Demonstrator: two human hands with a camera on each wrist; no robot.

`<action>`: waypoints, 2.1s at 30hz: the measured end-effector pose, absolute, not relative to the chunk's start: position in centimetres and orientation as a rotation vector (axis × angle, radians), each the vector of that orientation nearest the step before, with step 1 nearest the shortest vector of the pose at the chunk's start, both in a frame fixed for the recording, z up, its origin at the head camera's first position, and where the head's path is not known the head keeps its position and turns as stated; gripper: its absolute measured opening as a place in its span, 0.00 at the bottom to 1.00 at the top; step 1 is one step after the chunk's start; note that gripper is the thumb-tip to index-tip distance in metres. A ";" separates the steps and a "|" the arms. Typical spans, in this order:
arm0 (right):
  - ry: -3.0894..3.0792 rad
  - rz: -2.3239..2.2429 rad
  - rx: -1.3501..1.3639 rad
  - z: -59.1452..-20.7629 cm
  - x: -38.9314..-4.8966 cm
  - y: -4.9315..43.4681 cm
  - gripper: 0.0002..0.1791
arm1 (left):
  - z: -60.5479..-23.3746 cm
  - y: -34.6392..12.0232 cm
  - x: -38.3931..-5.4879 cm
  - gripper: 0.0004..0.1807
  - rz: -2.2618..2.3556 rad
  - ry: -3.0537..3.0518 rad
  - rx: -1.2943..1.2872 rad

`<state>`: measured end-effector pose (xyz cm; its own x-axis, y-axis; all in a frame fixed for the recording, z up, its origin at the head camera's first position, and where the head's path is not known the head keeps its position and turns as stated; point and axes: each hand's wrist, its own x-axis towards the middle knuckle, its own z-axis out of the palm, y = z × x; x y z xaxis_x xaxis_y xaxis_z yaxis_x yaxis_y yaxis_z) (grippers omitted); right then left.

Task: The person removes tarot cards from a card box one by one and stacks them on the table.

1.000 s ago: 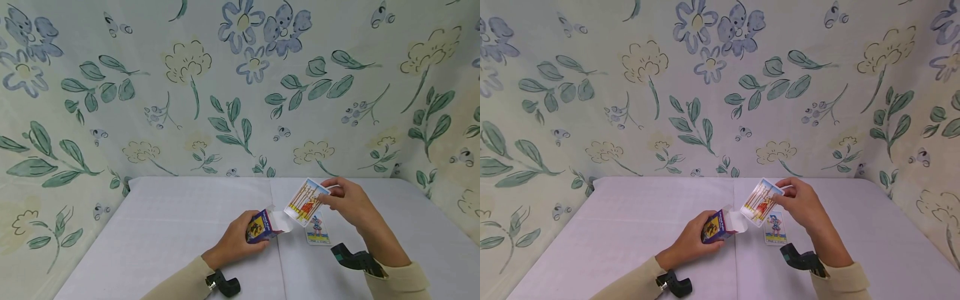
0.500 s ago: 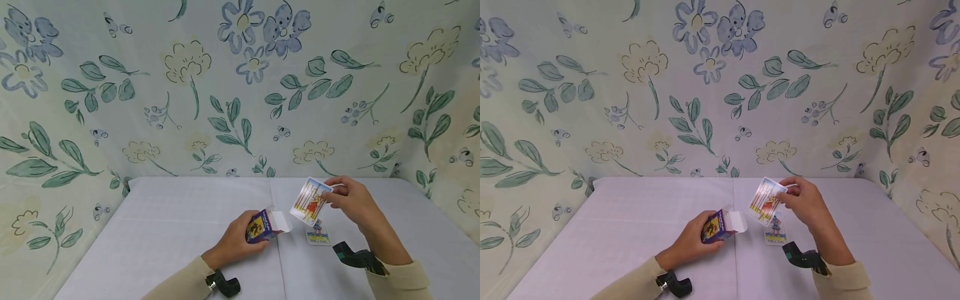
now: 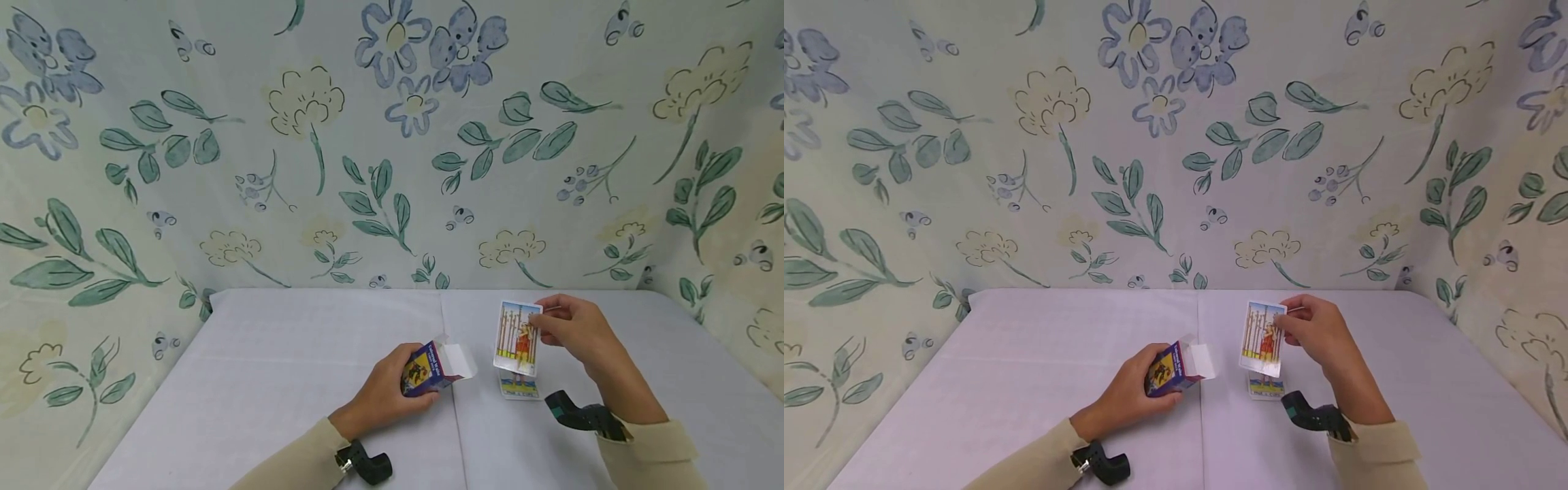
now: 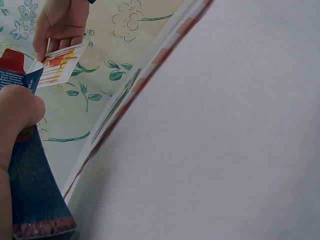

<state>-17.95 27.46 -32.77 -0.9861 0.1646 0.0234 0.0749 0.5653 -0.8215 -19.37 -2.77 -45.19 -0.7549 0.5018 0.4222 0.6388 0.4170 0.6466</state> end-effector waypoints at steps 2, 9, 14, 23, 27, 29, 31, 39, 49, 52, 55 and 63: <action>-2.705 1.415 -0.235 -33.1 -18.2 27.7 0.23 | -45.2 -2.8 -19.4 0.39 -1.255 -2.500 -1.019; -2.737 1.434 -0.306 -34.6 -19.2 28.8 0.24 | -45.3 -2.8 -19.5 0.39 -1.253 -2.504 -1.017; -2.752 1.455 -0.389 -36.1 -20.1 29.5 0.24 | -45.2 -2.8 -19.4 0.39 -1.259 -2.503 -1.012; -2.758 1.512 -0.467 -38.0 -21.0 30.1 0.23 | -45.2 -2.8 -19.5 0.38 -1.241 -2.507 -1.014; -2.787 1.516 -0.498 -38.8 -21.4 30.3 0.24 | -45.2 -2.8 -19.4 0.38 -1.241 -2.512 -1.015; -2.795 1.518 -0.511 -39.1 -21.4 30.4 0.24 | -45.2 -2.8 -19.4 0.38 -1.235 -2.516 -1.015; -2.796 1.521 -0.523 -39.3 -21.5 30.3 0.25 | -45.2 -2.8 -19.4 0.38 -1.230 -2.519 -1.012; -2.814 1.487 -0.537 -39.9 -21.6 29.9 0.25 | -45.4 -2.8 -19.5 0.39 -1.209 -2.527 -1.013; -2.867 1.378 -0.507 -40.1 -21.4 29.8 0.20 | -45.4 -2.8 -19.6 0.39 -1.226 -2.514 -1.025; -2.884 1.331 -0.494 -40.2 -21.4 29.8 0.20 | -45.4 -2.8 -19.6 0.38 -1.245 -2.509 -1.029; -2.896 1.290 -0.486 -40.3 -21.4 29.8 0.19 | -45.3 -2.7 -19.6 0.38 -1.262 -2.508 -1.030; -2.932 1.188 -0.469 -40.6 -21.4 29.5 0.17 | -45.2 -2.8 -19.5 0.38 -1.253 -2.516 -1.023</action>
